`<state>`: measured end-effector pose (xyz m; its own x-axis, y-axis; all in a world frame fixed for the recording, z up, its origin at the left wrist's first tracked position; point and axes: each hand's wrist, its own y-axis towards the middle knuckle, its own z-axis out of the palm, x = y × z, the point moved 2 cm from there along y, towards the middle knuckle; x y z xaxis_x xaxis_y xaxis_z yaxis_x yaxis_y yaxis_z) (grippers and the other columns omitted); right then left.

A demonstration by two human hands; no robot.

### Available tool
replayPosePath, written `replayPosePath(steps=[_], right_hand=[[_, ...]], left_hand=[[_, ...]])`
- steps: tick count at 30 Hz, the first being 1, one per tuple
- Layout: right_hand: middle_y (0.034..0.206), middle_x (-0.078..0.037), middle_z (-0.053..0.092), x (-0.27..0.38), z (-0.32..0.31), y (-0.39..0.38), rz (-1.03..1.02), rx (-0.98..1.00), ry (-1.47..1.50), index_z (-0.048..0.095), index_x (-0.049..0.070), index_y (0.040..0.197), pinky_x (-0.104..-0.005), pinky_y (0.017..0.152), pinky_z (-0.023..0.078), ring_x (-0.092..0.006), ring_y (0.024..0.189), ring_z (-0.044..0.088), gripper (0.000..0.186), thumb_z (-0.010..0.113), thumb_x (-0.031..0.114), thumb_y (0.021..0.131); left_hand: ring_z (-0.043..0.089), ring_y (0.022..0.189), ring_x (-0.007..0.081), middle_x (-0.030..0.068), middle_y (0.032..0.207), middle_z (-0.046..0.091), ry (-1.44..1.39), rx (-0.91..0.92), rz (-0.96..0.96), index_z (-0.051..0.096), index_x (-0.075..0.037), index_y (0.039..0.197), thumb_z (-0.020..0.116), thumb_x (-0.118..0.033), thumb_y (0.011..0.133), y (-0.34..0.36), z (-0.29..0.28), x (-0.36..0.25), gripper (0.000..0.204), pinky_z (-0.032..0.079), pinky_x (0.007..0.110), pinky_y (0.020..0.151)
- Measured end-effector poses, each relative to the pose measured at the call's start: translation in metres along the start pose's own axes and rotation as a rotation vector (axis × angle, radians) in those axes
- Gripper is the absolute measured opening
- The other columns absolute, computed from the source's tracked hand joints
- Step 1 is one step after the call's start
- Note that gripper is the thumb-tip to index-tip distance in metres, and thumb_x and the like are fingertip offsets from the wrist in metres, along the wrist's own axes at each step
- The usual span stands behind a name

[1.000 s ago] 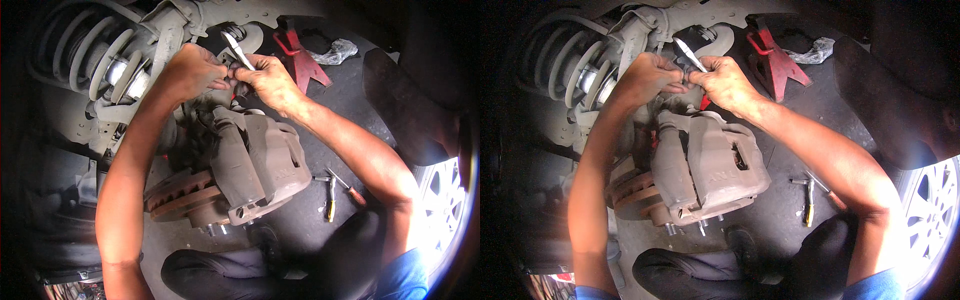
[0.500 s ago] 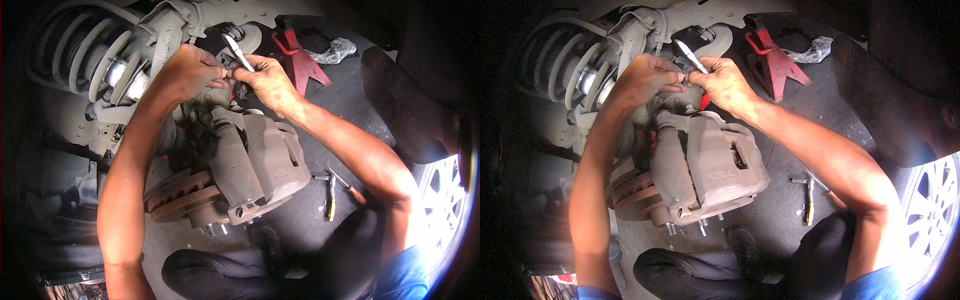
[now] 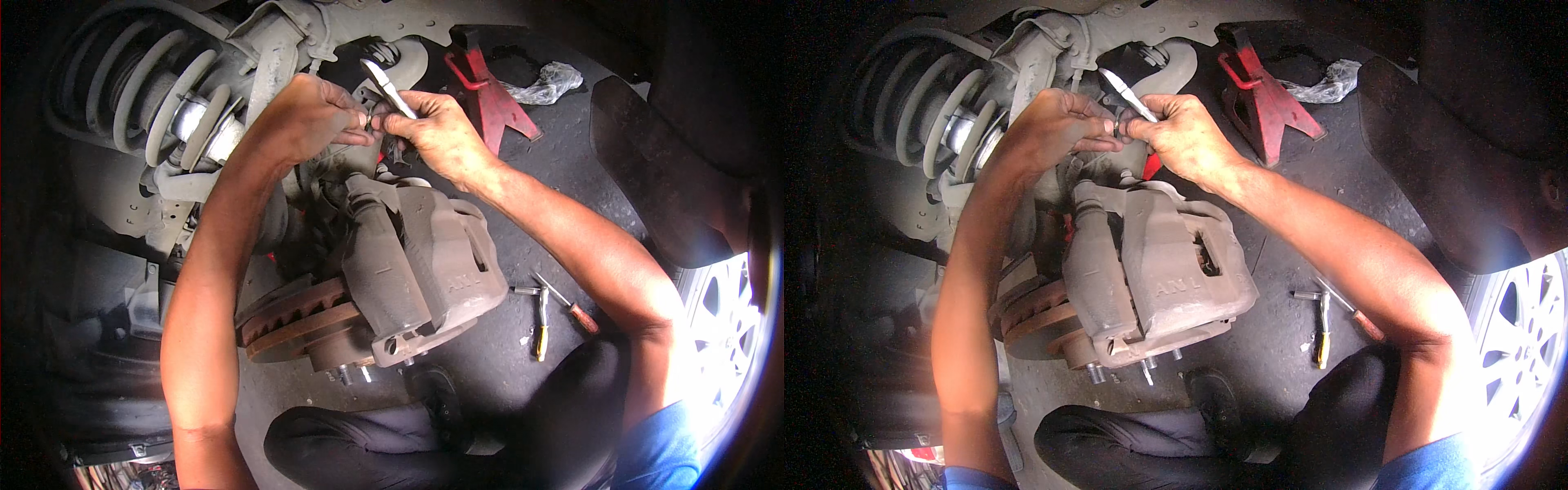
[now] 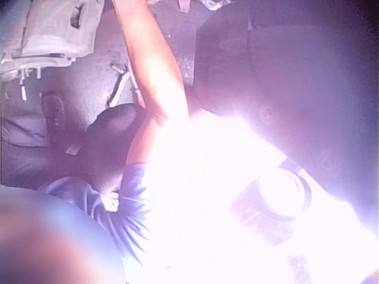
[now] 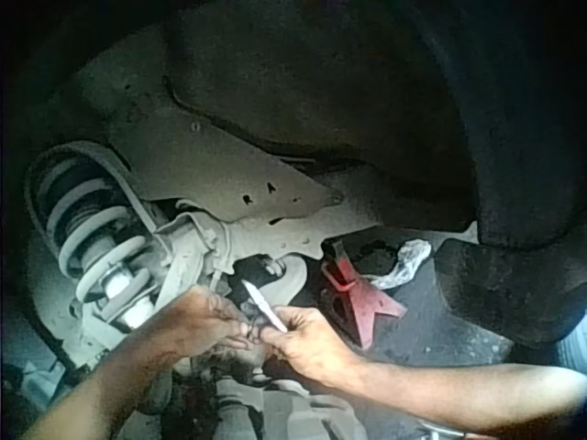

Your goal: Replacing or repairing a component in a vehicle's braking system using pliers.

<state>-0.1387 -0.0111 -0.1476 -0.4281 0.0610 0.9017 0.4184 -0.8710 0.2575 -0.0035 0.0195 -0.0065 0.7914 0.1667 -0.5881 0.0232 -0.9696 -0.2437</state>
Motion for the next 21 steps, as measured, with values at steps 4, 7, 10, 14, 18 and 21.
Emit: replayPosePath(steps=[4, 7, 10, 14, 18, 21], right_hand=[[0.074, 0.002, 0.058, -0.0006, -0.0013, 0.0002, -0.002, -0.004, -0.017, 0.075, 0.000, 0.097, -0.0293, 0.064, 0.042, -0.0076, 0.070, 0.047, 0.018, 0.075, 0.018, 0.093], [0.073, 0.002, 0.057, -0.0013, -0.0025, 0.0008, 0.001, -0.008, -0.023, 0.075, 0.000, 0.096, -0.0292, 0.064, 0.041, -0.0077, 0.070, 0.046, 0.019, 0.075, 0.018, 0.093], [0.071, 0.002, 0.056, -0.0016, -0.0039, 0.0021, 0.006, -0.003, -0.042, 0.075, 0.000, 0.097, -0.0293, 0.063, 0.041, -0.0081, 0.070, 0.046, 0.020, 0.076, 0.019, 0.093], [0.071, 0.002, 0.058, 0.0016, -0.0028, 0.0014, 0.023, 0.000, -0.068, 0.075, -0.001, 0.097, -0.0297, 0.064, 0.041, -0.0082, 0.071, 0.047, 0.022, 0.077, 0.021, 0.092], [0.077, 0.000, 0.063, 0.0063, -0.0009, -0.0015, -0.009, -0.007, -0.065, 0.076, -0.001, 0.101, -0.0293, 0.068, 0.043, -0.0079, 0.074, 0.049, 0.022, 0.075, 0.019, 0.092], [0.081, -0.001, 0.067, 0.0065, 0.0023, -0.0026, 0.009, -0.028, -0.005, 0.076, -0.001, 0.104, -0.0290, 0.070, 0.044, -0.0078, 0.076, 0.052, 0.022, 0.074, 0.017, 0.092]], left_hand=[[0.078, 0.096, 0.0315, 0.0287, 0.104, 0.073, 0.006, 0.012, 0.005, 0.064, 0.020, 0.111, 0.068, -0.004, 0.096, 0.0007, 0.0002, 0.0003, 0.028, 0.066, 0.033, 0.088], [0.078, 0.096, 0.0315, 0.0290, 0.105, 0.073, 0.009, 0.011, 0.014, 0.064, 0.020, 0.112, 0.069, -0.005, 0.097, 0.0009, 0.0006, 0.0006, 0.029, 0.066, 0.033, 0.088], [0.078, 0.096, 0.0315, 0.0289, 0.105, 0.074, 0.023, 0.008, 0.026, 0.064, 0.020, 0.112, 0.069, -0.006, 0.097, 0.0014, 0.0008, 0.0003, 0.030, 0.066, 0.033, 0.088], [0.078, 0.095, 0.0311, 0.0284, 0.104, 0.074, 0.038, 0.008, 0.029, 0.065, 0.019, 0.112, 0.071, -0.008, 0.097, 0.0006, -0.0001, 0.0017, 0.031, 0.066, 0.033, 0.087], [0.078, 0.094, 0.0306, 0.0281, 0.102, 0.074, 0.032, 0.002, 0.046, 0.065, 0.019, 0.111, 0.070, -0.006, 0.096, 0.0017, -0.0001, 0.0027, 0.030, 0.066, 0.033, 0.087], [0.078, 0.093, 0.0302, 0.0280, 0.101, 0.074, 0.007, 0.009, 0.037, 0.066, 0.019, 0.109, 0.069, -0.004, 0.096, 0.0003, 0.0023, 0.0011, 0.027, 0.066, 0.033, 0.086]])
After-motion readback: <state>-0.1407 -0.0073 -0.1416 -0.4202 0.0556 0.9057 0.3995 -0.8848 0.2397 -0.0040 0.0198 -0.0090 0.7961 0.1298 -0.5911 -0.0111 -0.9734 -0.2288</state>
